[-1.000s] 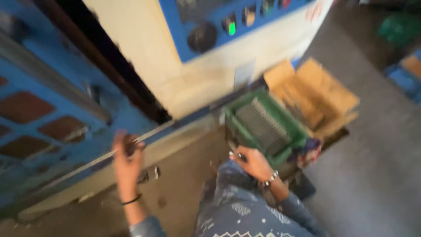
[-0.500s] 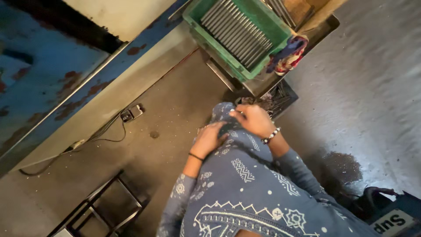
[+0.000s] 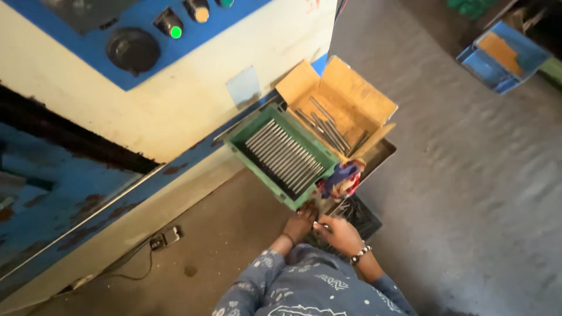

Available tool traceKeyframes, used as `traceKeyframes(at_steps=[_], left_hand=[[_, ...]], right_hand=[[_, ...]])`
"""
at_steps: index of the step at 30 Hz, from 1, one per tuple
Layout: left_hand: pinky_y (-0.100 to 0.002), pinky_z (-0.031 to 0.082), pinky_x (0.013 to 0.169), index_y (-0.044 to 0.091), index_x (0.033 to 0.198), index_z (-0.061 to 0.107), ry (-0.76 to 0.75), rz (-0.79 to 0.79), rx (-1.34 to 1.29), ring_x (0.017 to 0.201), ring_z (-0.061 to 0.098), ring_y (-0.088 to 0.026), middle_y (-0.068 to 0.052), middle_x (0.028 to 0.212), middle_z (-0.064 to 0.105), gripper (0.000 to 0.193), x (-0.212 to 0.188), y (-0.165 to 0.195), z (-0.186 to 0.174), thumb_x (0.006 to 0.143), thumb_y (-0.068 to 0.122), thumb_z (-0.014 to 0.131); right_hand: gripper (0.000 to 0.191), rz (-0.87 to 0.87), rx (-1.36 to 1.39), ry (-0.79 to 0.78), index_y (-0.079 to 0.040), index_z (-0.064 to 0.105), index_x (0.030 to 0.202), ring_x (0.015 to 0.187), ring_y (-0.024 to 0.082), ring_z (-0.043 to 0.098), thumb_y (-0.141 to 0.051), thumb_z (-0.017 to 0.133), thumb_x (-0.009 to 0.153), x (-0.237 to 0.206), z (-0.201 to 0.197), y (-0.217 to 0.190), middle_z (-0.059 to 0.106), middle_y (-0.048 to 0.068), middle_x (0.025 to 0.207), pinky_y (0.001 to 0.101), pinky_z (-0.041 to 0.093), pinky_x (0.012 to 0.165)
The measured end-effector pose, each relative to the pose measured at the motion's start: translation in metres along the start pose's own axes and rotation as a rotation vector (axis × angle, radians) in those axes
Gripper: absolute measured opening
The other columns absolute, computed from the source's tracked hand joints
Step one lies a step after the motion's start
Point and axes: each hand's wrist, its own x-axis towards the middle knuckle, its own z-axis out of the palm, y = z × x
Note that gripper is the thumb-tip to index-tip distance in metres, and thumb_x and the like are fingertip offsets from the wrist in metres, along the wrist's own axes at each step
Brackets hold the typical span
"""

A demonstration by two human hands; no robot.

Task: The person places cylindrical metal rods into a metal-cutting saw machine, pulls down the saw handle to cut the rods, and transfers the cut pieces into plastic bins and a cardboard box. They repeat the loading and cutting cycle and handle the cut rod pieces one at a time.

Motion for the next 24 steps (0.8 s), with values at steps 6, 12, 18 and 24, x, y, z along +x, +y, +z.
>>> traceKeyframes(at_steps=[6,12,18,24], left_hand=[[-0.046,0.058,0.075,0.009,0.127,0.063,-0.275,-0.13,-0.016,0.109,0.065,-0.034,-0.015,0.127,0.064,0.033,0.001,-0.005,-0.003,0.096,0.017,0.054],[-0.046,0.058,0.076,0.007,0.123,0.063,-0.275,-0.182,0.1,0.097,0.071,-0.032,-0.014,0.11,0.07,0.027,0.016,-0.002,0.0,0.098,0.015,0.054],[-0.046,0.056,0.078,0.007,0.117,0.064,-0.048,-0.06,0.024,0.098,0.07,-0.039,-0.019,0.108,0.07,0.032,-0.009,-0.006,-0.001,0.087,0.011,0.058],[-0.044,0.059,0.077,0.0,0.111,0.068,-0.037,-0.807,-0.634,0.089,0.068,-0.031,-0.016,0.1,0.07,0.026,-0.051,-0.005,-0.006,0.086,0.009,0.067]], right_hand=[[0.036,-0.079,0.022,-0.063,-0.013,0.075,0.097,0.08,0.037,0.072,-0.047,0.066,0.089,0.032,-0.022,0.013,0.074,0.016,0.084,0.0465,0.055,0.069],[0.032,-0.175,0.102,-0.042,-0.01,0.071,0.09,0.075,0.035,0.07,-0.042,0.068,0.091,0.049,-0.039,-0.013,0.071,0.016,0.078,0.0455,0.053,0.066],[0.032,-0.118,0.003,-0.039,-0.009,0.071,0.088,0.07,0.035,0.068,-0.041,0.071,0.09,0.05,-0.019,0.0,0.069,0.017,0.073,0.0449,0.051,0.063],[0.044,-0.025,0.452,-0.257,-0.001,0.066,0.083,0.064,0.016,0.067,-0.041,0.06,0.102,0.07,0.035,0.054,0.068,0.006,0.068,0.034,0.053,0.061]])
